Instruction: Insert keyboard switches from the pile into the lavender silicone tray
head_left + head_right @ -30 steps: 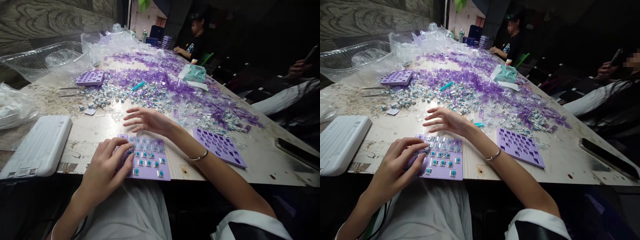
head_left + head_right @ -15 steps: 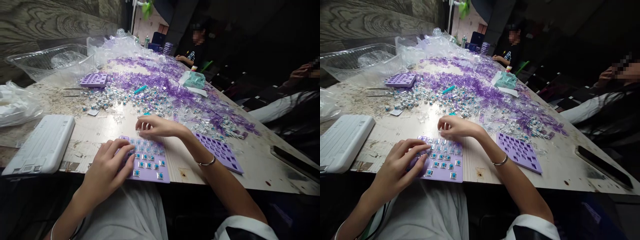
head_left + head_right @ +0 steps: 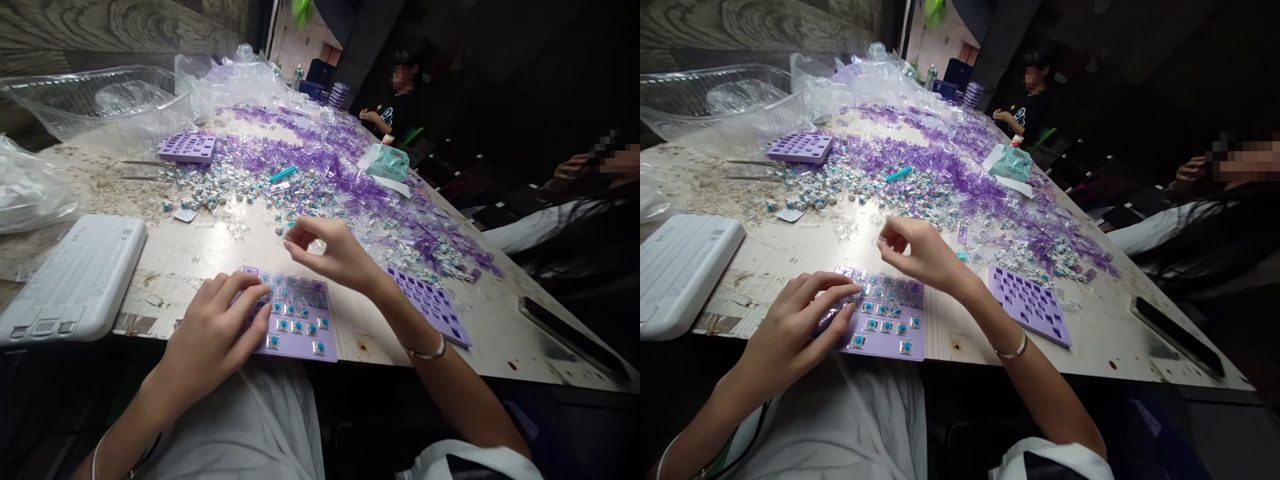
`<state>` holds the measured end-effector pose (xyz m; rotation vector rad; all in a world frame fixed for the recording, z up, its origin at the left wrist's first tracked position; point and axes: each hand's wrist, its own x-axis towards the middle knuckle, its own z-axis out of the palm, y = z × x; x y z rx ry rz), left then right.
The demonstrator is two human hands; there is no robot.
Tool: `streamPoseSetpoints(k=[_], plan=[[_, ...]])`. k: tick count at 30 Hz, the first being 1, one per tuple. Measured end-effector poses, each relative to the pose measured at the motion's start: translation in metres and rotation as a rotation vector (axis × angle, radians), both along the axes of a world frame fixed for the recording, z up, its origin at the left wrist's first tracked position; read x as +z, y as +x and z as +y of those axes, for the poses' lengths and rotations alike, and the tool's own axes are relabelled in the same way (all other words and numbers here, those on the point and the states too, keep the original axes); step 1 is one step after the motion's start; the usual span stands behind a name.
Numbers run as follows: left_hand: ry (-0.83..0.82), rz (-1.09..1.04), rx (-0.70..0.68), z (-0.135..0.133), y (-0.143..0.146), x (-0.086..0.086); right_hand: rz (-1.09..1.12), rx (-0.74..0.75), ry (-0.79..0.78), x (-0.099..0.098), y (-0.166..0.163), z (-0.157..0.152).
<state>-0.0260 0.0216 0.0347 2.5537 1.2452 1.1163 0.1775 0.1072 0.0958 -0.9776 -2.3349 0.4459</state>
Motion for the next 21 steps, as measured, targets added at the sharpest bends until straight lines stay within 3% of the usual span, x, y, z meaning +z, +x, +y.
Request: streamPoseSetpoints(k=[4, 9, 11, 14, 21], plan=[[0.013, 0.008, 0.009, 0.000, -0.001, 0.001, -0.092, -0.145, 0.345, -0.003, 0.024, -0.041], [-0.050, -0.038, -0.007, -0.002, -0.002, 0.005, -0.268, -0.348, 0.610, -0.029, 0.065, -0.074], [-0.048, -0.035, -0.010, -0.003, 0.001, 0.008, -0.348, -0.393, 0.626, -0.041, 0.075, -0.084], [-0.006, 0.033, -0.047, -0.004, 0.012, 0.014, -0.371, -0.389, 0.529, -0.054, 0.080, -0.097], [0.051, 0.249, -0.105, -0.001, 0.038, 0.018, -0.266, -0.365, 0.415, -0.063, 0.081, -0.108]])
